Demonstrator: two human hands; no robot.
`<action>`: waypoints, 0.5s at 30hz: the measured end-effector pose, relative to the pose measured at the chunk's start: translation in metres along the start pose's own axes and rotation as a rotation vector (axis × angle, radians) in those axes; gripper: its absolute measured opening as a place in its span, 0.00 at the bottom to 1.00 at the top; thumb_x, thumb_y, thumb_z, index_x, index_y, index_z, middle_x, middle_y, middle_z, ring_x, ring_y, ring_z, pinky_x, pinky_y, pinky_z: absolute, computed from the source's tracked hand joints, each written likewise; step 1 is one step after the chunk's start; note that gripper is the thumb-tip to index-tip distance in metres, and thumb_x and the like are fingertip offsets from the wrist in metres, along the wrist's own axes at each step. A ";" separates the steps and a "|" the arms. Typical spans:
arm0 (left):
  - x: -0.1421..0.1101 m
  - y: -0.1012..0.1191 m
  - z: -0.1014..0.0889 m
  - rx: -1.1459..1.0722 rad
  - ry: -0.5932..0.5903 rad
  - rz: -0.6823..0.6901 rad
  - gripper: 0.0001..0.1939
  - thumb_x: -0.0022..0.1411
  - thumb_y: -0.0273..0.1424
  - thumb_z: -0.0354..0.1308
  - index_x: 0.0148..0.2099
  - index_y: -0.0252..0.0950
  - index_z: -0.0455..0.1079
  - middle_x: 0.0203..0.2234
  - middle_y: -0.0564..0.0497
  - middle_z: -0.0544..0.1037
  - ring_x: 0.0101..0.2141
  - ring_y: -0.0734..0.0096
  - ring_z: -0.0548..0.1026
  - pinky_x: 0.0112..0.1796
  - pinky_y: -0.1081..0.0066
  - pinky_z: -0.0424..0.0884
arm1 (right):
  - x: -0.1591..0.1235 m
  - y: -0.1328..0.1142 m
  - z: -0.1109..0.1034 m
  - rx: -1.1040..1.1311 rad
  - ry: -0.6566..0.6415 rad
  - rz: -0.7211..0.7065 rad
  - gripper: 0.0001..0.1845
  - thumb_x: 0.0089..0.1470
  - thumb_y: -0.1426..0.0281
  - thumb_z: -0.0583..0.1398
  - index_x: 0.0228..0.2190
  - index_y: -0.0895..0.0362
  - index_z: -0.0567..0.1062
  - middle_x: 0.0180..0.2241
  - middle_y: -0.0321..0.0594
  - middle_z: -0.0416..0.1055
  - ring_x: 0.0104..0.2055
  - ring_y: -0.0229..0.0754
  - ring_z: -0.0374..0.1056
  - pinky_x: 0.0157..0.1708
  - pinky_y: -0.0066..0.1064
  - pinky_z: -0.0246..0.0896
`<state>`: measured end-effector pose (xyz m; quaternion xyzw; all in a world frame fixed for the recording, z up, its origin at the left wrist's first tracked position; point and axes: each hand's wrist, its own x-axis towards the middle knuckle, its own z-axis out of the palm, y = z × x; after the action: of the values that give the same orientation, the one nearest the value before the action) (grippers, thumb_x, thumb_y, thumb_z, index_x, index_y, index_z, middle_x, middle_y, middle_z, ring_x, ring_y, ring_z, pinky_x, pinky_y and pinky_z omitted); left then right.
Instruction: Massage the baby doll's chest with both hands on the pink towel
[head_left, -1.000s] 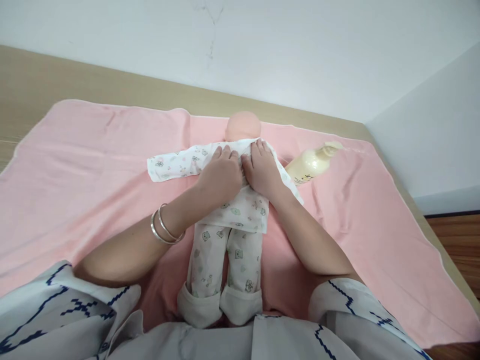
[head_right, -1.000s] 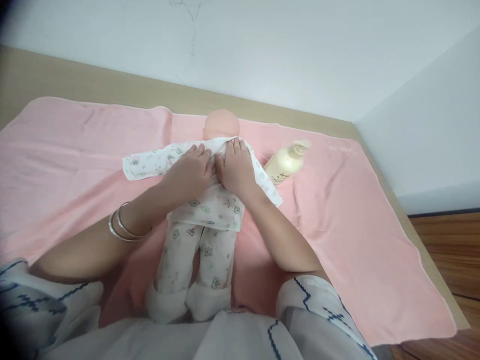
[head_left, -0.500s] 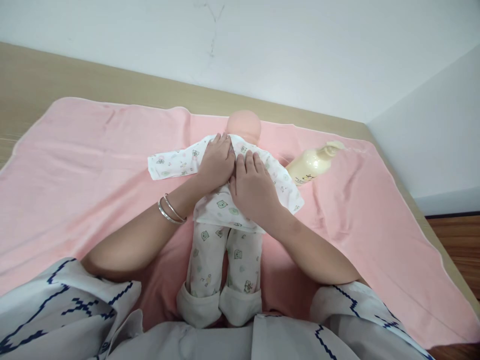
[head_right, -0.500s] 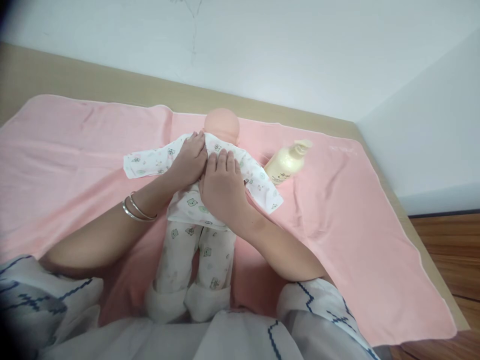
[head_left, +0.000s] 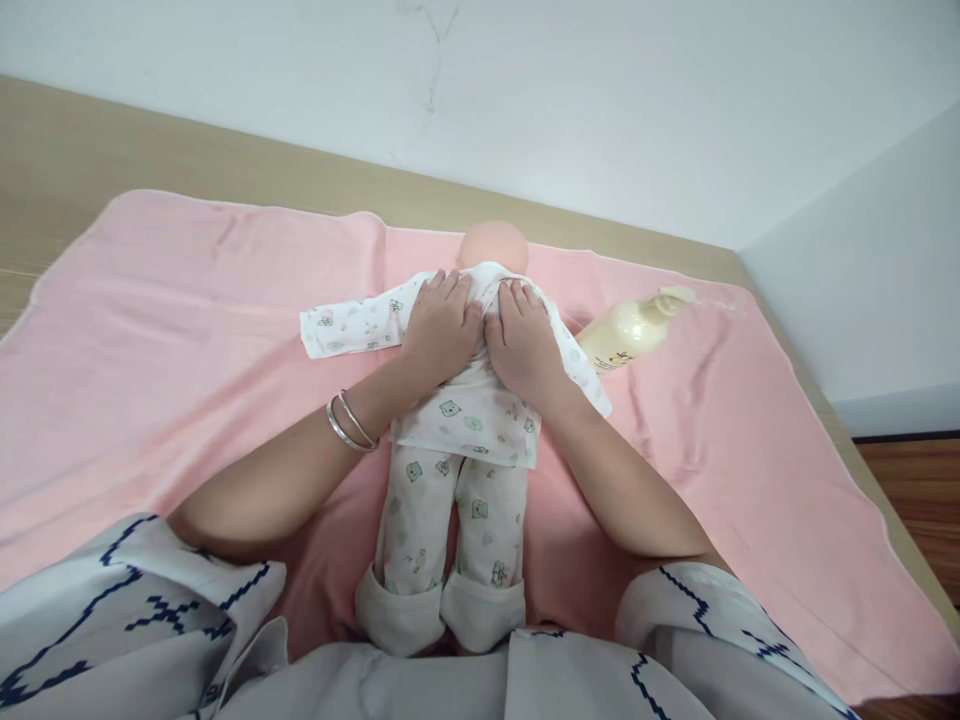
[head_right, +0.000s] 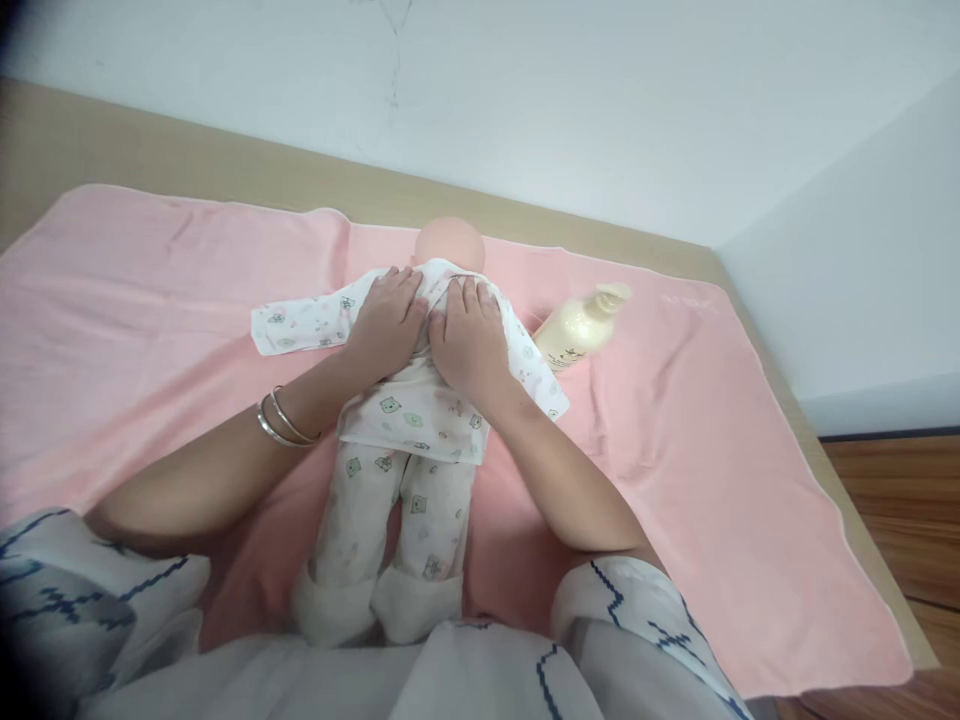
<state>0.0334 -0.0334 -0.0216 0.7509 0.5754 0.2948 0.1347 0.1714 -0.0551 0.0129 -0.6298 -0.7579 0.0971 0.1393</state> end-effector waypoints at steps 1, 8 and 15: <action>0.000 0.000 -0.001 0.009 0.001 0.017 0.28 0.76 0.33 0.40 0.69 0.25 0.65 0.69 0.33 0.70 0.72 0.46 0.64 0.73 0.46 0.56 | -0.001 -0.001 0.002 0.001 0.003 0.001 0.36 0.70 0.68 0.44 0.72 0.74 0.56 0.76 0.62 0.52 0.80 0.60 0.44 0.79 0.56 0.38; 0.003 0.005 -0.017 0.097 -0.061 0.126 0.24 0.74 0.31 0.41 0.59 0.23 0.71 0.55 0.29 0.77 0.57 0.45 0.73 0.64 0.46 0.66 | 0.000 0.004 0.001 0.016 -0.015 0.016 0.37 0.68 0.68 0.45 0.73 0.70 0.54 0.78 0.58 0.47 0.81 0.64 0.39 0.77 0.67 0.35; -0.010 0.025 -0.032 0.131 -0.082 0.084 0.19 0.72 0.26 0.43 0.54 0.25 0.73 0.52 0.31 0.78 0.56 0.46 0.75 0.64 0.50 0.68 | 0.004 0.011 -0.004 -0.041 -0.016 -0.059 0.38 0.67 0.67 0.49 0.71 0.74 0.57 0.76 0.64 0.51 0.80 0.61 0.45 0.78 0.57 0.41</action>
<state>0.0326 -0.0552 0.0140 0.7930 0.5556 0.2307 0.0963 0.1825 -0.0487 0.0133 -0.6091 -0.7792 0.0823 0.1230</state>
